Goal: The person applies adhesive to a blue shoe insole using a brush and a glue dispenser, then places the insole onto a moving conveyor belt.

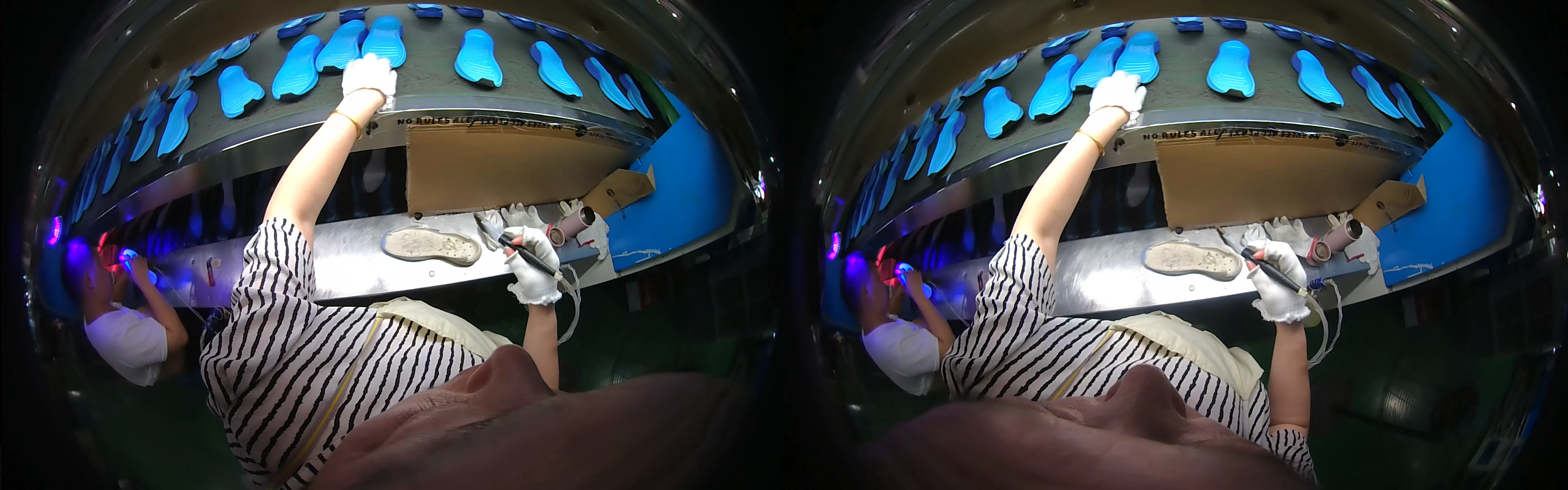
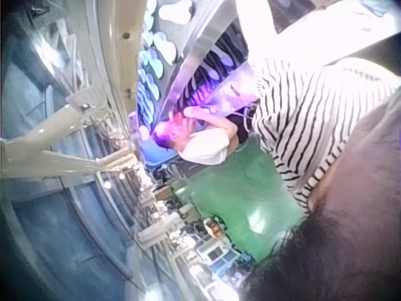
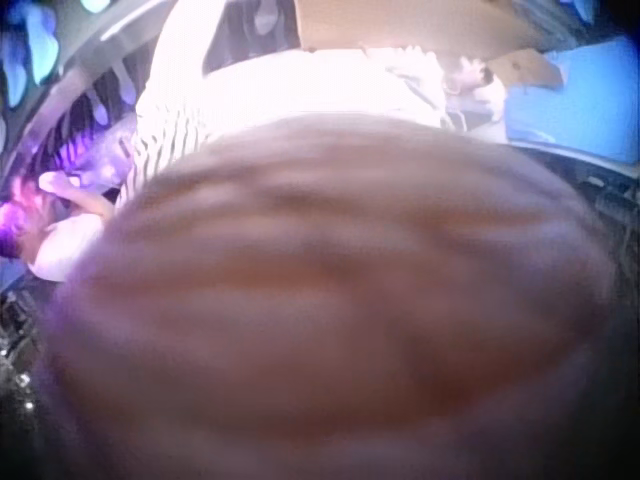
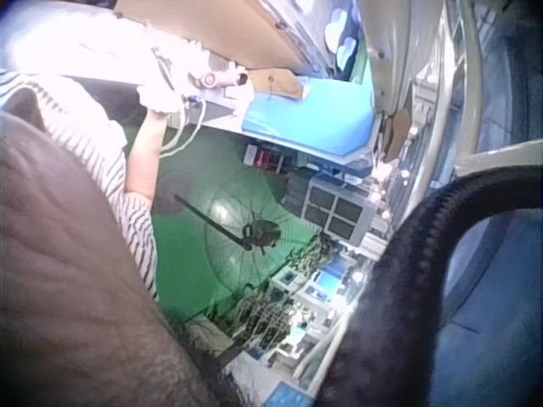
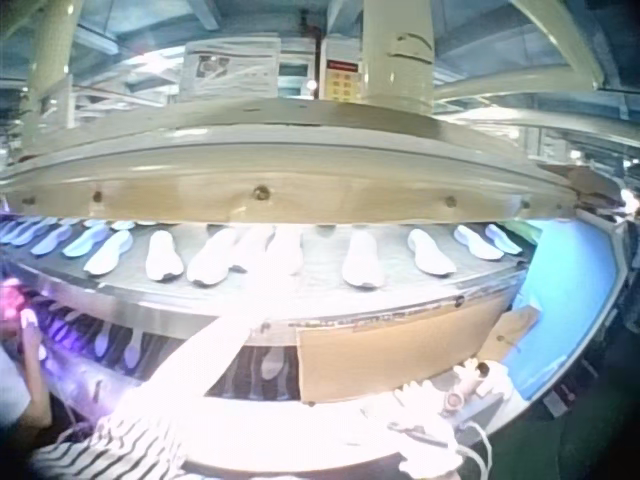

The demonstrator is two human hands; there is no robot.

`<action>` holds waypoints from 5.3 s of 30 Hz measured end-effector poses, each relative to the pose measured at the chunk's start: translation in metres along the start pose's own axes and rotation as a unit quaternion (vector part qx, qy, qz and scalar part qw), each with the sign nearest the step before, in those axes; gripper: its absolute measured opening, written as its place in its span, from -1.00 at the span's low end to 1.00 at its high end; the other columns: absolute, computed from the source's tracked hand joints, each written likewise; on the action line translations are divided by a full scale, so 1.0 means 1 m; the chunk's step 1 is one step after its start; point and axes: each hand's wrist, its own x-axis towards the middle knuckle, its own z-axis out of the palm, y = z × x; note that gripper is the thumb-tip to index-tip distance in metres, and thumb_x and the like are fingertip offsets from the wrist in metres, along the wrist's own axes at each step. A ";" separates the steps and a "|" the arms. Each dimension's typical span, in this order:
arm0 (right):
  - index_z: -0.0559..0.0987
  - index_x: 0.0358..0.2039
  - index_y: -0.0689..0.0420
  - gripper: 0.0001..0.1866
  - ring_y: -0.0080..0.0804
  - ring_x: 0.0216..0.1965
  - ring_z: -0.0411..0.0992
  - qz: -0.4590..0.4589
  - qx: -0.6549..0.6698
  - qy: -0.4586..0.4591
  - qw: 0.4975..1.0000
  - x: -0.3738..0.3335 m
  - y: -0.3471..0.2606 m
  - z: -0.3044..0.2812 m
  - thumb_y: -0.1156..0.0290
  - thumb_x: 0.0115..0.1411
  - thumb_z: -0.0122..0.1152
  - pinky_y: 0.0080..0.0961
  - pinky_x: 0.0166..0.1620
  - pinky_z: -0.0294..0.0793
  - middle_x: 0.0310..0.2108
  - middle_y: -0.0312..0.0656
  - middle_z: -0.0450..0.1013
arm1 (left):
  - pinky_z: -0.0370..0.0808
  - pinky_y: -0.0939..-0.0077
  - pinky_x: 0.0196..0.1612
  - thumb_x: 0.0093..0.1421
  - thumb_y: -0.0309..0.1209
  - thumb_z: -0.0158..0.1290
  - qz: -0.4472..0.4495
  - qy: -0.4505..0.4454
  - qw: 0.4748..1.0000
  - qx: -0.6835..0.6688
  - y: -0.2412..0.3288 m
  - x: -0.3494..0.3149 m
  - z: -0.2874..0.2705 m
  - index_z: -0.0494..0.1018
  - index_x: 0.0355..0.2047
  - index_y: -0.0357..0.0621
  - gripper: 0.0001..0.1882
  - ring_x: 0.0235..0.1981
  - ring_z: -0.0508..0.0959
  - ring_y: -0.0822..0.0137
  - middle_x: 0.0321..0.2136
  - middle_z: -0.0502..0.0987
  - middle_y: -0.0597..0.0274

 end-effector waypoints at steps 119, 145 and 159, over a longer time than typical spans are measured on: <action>0.51 -0.45 0.14 -0.91 -0.54 -0.33 0.44 0.079 -0.096 -0.228 0.966 0.020 -0.033 0.045 0.56 -0.04 0.14 -0.65 -0.17 0.42 -0.36 -0.30 0.48 | 0.52 0.57 -0.25 0.15 0.26 -0.11 -0.179 -0.461 0.561 -0.664 0.106 -0.157 -0.042 0.32 0.07 -0.17 -0.24 -0.32 0.52 0.42 -0.23 0.50 0.11; 0.47 -0.28 0.23 -0.79 -0.57 -0.32 0.46 0.017 0.083 0.067 0.994 0.009 -0.006 0.036 0.59 0.04 0.25 -0.63 -0.21 0.45 -0.36 -0.23 0.49 | 0.35 -0.05 0.13 0.26 -0.08 -0.09 -0.265 -0.371 0.055 -0.889 0.098 -0.244 -0.027 0.21 0.13 -0.30 -0.41 0.00 0.46 -0.02 0.03 0.37 -0.14; 0.49 -0.33 0.24 -0.77 -0.51 -0.37 0.47 -0.017 0.027 0.052 0.998 0.004 -0.015 0.068 0.69 -0.05 0.22 -0.58 -0.22 0.47 -0.39 -0.20 0.44 | 0.39 0.12 0.10 0.18 0.27 -0.24 -0.256 -0.310 0.099 -0.910 0.128 -0.252 -0.017 0.10 0.21 -0.13 -0.17 0.02 0.43 0.09 0.07 0.34 -0.01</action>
